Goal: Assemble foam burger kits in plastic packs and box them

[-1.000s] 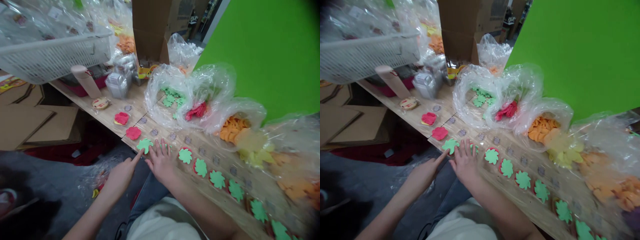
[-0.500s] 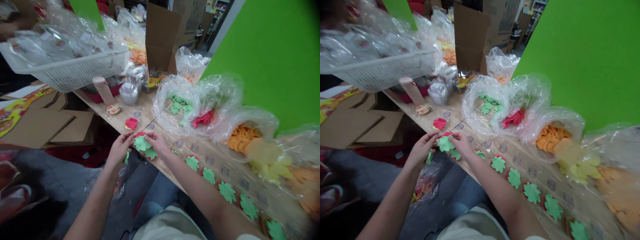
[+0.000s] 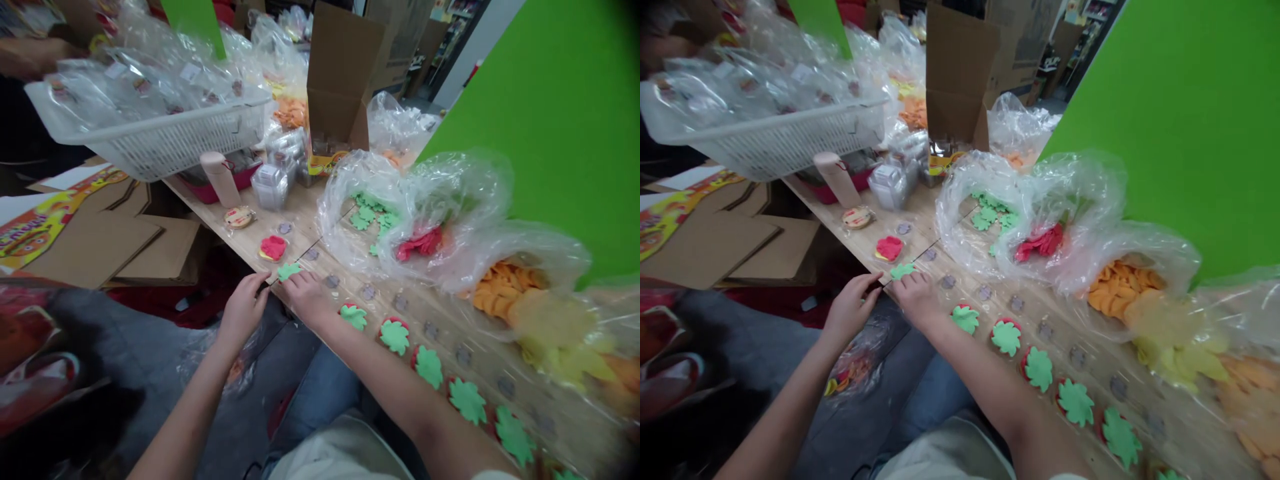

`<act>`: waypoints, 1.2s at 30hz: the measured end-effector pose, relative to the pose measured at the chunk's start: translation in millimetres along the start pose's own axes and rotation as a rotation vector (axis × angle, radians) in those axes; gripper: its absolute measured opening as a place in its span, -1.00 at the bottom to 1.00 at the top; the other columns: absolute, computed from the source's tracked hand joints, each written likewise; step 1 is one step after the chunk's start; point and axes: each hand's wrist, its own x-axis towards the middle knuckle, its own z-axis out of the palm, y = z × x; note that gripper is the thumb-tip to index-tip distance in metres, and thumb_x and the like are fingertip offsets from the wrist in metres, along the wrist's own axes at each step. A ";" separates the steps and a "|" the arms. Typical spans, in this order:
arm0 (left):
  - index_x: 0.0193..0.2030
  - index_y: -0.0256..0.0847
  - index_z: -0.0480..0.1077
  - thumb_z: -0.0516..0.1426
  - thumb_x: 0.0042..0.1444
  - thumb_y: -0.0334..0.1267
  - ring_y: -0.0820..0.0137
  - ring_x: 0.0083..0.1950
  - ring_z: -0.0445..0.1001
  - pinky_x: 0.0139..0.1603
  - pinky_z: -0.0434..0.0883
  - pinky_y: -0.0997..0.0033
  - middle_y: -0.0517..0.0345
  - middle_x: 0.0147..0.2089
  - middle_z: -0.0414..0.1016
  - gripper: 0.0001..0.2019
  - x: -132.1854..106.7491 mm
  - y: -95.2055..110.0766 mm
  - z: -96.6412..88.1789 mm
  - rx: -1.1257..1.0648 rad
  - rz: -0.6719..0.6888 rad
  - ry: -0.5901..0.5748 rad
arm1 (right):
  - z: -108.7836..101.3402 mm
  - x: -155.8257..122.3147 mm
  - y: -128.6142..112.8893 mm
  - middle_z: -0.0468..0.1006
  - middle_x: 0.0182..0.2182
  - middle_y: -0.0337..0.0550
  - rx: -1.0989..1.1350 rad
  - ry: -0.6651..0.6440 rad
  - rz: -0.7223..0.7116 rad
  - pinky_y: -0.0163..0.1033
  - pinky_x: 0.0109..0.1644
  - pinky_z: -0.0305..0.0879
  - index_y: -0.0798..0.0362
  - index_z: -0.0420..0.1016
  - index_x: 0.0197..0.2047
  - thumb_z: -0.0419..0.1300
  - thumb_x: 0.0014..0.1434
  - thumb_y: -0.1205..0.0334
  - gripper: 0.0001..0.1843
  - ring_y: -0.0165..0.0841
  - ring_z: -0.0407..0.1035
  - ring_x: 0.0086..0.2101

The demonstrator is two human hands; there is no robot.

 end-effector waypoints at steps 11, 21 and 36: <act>0.31 -0.13 -0.06 -0.14 0.05 -0.49 0.33 -0.12 0.49 -0.33 0.42 0.42 0.04 0.35 -0.03 -0.37 -0.8 11.2 3.4 0.520 0.221 -0.345 | -9.6 -37.5 5.1 0.07 0.23 0.09 -0.063 0.032 0.273 0.14 0.21 -0.20 0.09 0.24 0.14 -0.01 0.20 0.01 -0.50 -0.03 -0.29 0.25; 0.10 -0.07 0.27 0.00 0.05 -0.35 0.31 -0.08 0.41 -0.20 0.40 0.37 0.02 0.15 0.26 -0.57 10.8 6.3 -7.3 0.010 0.019 -0.013 | -27.4 -25.5 5.9 0.23 0.14 0.11 0.132 0.047 0.300 0.12 0.20 -0.11 0.10 0.28 0.09 0.06 0.17 0.12 -0.56 -0.08 -0.08 0.20; -0.10 -0.31 0.34 0.28 -0.19 -0.25 0.35 -0.20 0.48 -0.15 0.41 0.33 0.02 -0.23 0.49 -0.54 41.0 6.1 -27.6 -0.916 -0.458 -0.106 | -4.5 57.6 14.7 0.45 -0.51 -0.29 1.199 -0.086 0.679 -0.38 -0.54 0.31 0.10 0.41 -0.31 0.11 0.08 0.23 -0.86 -0.47 0.34 -0.54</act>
